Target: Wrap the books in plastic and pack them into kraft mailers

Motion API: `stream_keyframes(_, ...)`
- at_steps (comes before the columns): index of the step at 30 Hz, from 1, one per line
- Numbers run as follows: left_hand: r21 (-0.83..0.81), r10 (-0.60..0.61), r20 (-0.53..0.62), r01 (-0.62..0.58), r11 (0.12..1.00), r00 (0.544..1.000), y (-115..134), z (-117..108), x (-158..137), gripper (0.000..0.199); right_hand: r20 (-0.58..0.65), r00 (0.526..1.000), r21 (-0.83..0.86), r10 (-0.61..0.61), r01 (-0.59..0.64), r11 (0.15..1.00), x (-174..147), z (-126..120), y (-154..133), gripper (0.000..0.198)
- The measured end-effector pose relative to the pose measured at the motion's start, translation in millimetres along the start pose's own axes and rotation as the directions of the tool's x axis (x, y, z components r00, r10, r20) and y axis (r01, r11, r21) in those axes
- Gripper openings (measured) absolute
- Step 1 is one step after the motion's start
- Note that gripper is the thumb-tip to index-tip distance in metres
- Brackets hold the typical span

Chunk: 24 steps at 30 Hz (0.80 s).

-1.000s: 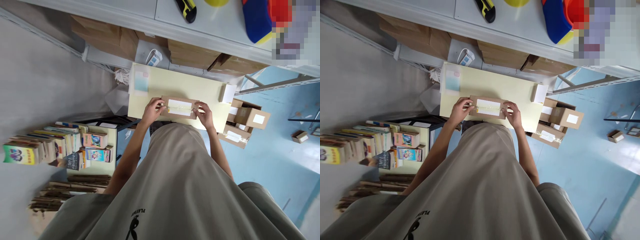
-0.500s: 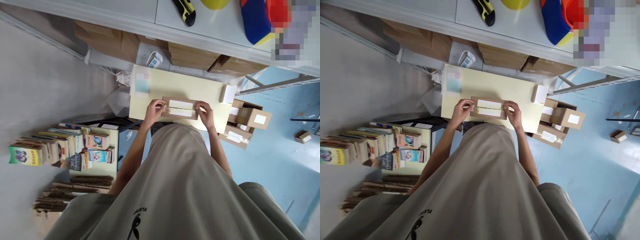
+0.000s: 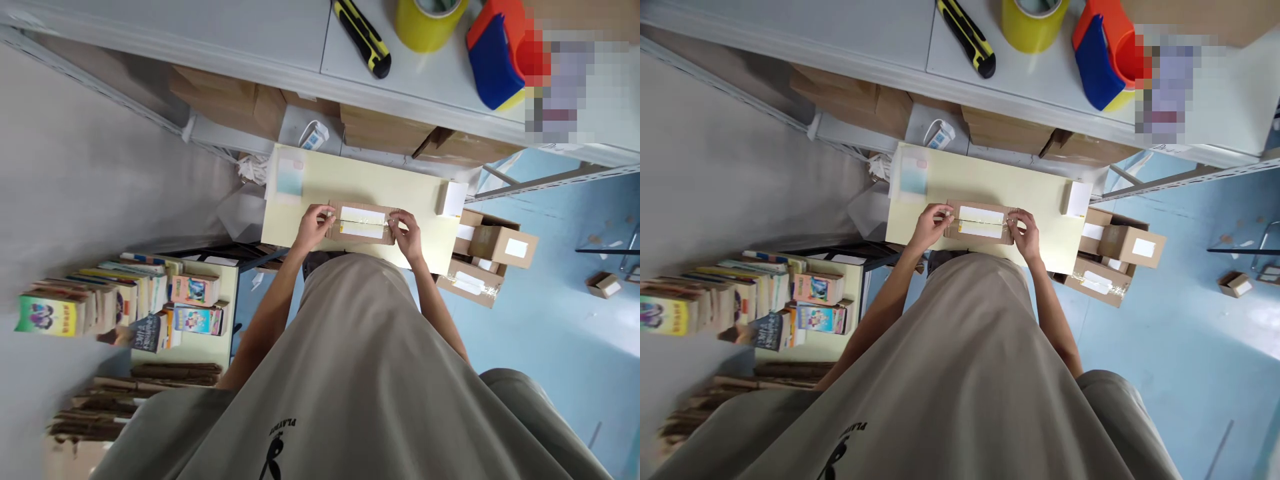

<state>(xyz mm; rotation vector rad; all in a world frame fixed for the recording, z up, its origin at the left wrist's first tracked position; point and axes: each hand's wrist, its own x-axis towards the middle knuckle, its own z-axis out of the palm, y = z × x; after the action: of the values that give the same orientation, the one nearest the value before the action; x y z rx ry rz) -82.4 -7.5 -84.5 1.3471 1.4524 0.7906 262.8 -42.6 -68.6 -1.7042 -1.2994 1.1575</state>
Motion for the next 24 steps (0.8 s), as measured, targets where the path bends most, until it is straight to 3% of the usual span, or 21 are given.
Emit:
stream_keyframes(4, -0.06, 0.008, 0.085, -0.003, 0.998, 0.996, 5, -11, -6, 0.041, 0.023, 1.0, 0.047, -0.003, 0.002, 0.999, -11, -6, -9, 0.077)
stream_keyframes(8, 0.045, 0.119, 0.021, -0.12, 0.992, 0.993, 34, -24, 1, 0.037, 0.025, 0.997, -0.017, -0.067, 0.067, 0.998, -11, -20, -35, 0.076)
stream_keyframes(11, 0.115, 0.284, -0.042, -0.278, 0.954, 0.958, 79, -30, 19, 0.028, -0.015, 0.972, -0.118, -0.235, 0.232, 0.966, 6, -43, -72, 0.065)
stream_keyframes(14, 0.097, 0.392, -0.057, -0.386, 0.918, 0.918, 135, -26, 43, 0.031, -0.081, 0.898, -0.233, -0.434, 0.406, 0.884, 39, -76, -123, 0.058)
stream_keyframes(17, 0.039, 0.471, -0.037, -0.47, 0.882, 0.881, 189, -11, 69, 0.043, -0.151, 0.823, -0.381, -0.547, 0.462, 0.801, 87, -110, -178, 0.057)
stream_keyframes(19, 0.02, 0.563, -0.005, -0.562, 0.827, 0.827, 221, 5, 84, 0.057, -0.166, 0.819, -0.568, -0.549, 0.375, 0.732, 122, -126, -209, 0.057)
stream_keyframes(22, 0.034, 0.67, 0.06, -0.672, 0.74, 0.74, 257, 29, 97, 0.066, -0.203, 0.888, -0.79, -0.412, 0.1, 0.605, 171, -130, -241, 0.056)
stream_keyframes(24, 0.042, 0.697, 0.11, -0.704, 0.709, 0.709, 271, 41, 96, 0.067, -0.234, 0.925, -0.844, -0.299, -0.041, 0.535, 194, -124, -252, 0.056)
